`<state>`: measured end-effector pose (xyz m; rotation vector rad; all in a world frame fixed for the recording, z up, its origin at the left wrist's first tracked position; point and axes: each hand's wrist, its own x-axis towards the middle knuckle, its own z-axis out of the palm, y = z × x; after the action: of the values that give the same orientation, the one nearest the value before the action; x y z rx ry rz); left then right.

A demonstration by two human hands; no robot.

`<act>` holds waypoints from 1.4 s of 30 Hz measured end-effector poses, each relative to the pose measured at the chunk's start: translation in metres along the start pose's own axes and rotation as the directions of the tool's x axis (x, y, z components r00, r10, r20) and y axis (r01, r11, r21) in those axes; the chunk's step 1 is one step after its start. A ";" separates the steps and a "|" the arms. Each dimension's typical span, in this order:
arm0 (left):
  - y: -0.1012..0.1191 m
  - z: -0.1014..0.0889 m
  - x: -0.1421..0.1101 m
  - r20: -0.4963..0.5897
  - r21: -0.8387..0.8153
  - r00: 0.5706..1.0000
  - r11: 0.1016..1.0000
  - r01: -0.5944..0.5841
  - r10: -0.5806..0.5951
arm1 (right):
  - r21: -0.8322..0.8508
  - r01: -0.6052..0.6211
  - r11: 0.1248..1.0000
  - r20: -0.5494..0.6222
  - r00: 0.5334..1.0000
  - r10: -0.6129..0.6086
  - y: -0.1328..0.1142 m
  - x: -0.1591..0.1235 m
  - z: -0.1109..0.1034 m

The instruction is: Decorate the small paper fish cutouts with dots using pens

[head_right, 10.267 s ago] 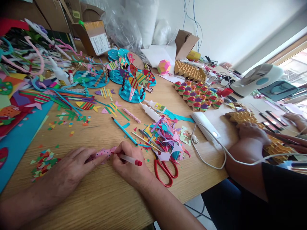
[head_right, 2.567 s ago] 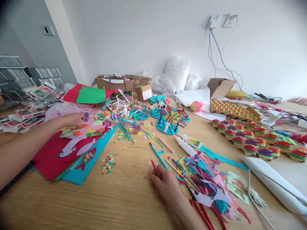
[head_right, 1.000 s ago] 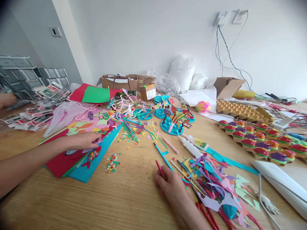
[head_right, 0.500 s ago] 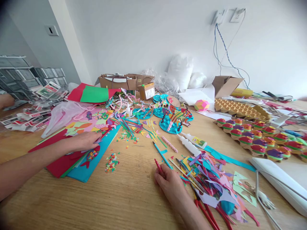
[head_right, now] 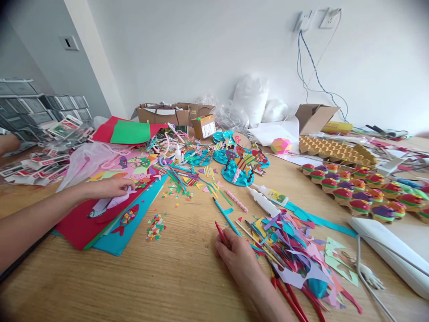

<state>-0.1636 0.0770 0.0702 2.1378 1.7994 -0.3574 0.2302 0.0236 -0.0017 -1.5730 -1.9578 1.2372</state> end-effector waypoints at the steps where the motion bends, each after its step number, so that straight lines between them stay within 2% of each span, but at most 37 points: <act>1: -0.003 -0.001 0.000 -0.003 -0.010 1.000 1.000 -0.005 0.005 | -0.002 0.001 1.000 -0.001 1.000 -0.001 0.000 0.000 0.000; 9: -0.014 -0.013 0.000 -0.046 -0.093 0.998 0.995 -0.039 0.034 | 0.014 -0.029 0.999 -0.001 1.000 0.029 -0.003 -0.001 0.000; 14: -0.002 -0.023 -0.002 -0.097 -0.169 0.994 0.984 -0.055 0.039 | 0.003 0.004 1.000 -0.008 1.000 -0.004 0.001 0.000 0.002; 18: 0.027 -0.027 -0.003 -0.123 -0.226 0.986 0.964 -0.138 0.113 | 0.013 0.003 1.000 -0.024 1.000 -0.002 0.002 -0.001 0.001; 21: 0.055 -0.024 -0.002 -0.119 -0.256 0.974 0.942 -0.218 0.193 | 0.085 0.011 0.996 -0.055 0.998 -0.007 -0.004 -0.005 0.000; 24: 0.083 -0.016 0.005 -0.096 -0.282 0.956 0.914 -0.292 0.276 | 0.188 0.023 0.982 -0.093 0.996 -0.006 -0.009 -0.008 -0.001; 27: 0.110 -0.006 0.015 -0.061 -0.312 0.931 0.879 -0.360 0.360 | 0.320 0.045 0.946 -0.075 0.997 -0.022 -0.012 -0.010 -0.001; 30: 0.134 0.005 0.025 -0.054 -0.328 0.899 0.843 -0.426 0.434 | 0.353 0.077 0.933 -0.080 0.995 -0.052 -0.012 -0.010 -0.002; 36: 0.165 0.024 0.040 -0.100 -0.293 0.848 0.799 -0.525 0.521 | 0.240 0.115 0.964 -0.100 0.991 -0.093 -0.011 -0.010 -0.003; 39: 0.173 0.032 0.045 -0.144 -0.270 0.837 0.793 -0.546 0.527 | 0.078 0.136 0.988 -0.139 0.983 -0.124 -0.012 -0.008 -0.003; 42: 0.178 0.039 0.049 -0.193 -0.244 0.811 0.773 -0.585 0.552 | -0.160 0.173 0.972 -0.227 0.952 -0.207 -0.015 -0.007 -0.004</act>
<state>0.0206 0.0784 0.0300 2.3708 1.0628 0.1772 0.2266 0.0188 0.0142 -1.4768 -2.0143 0.8084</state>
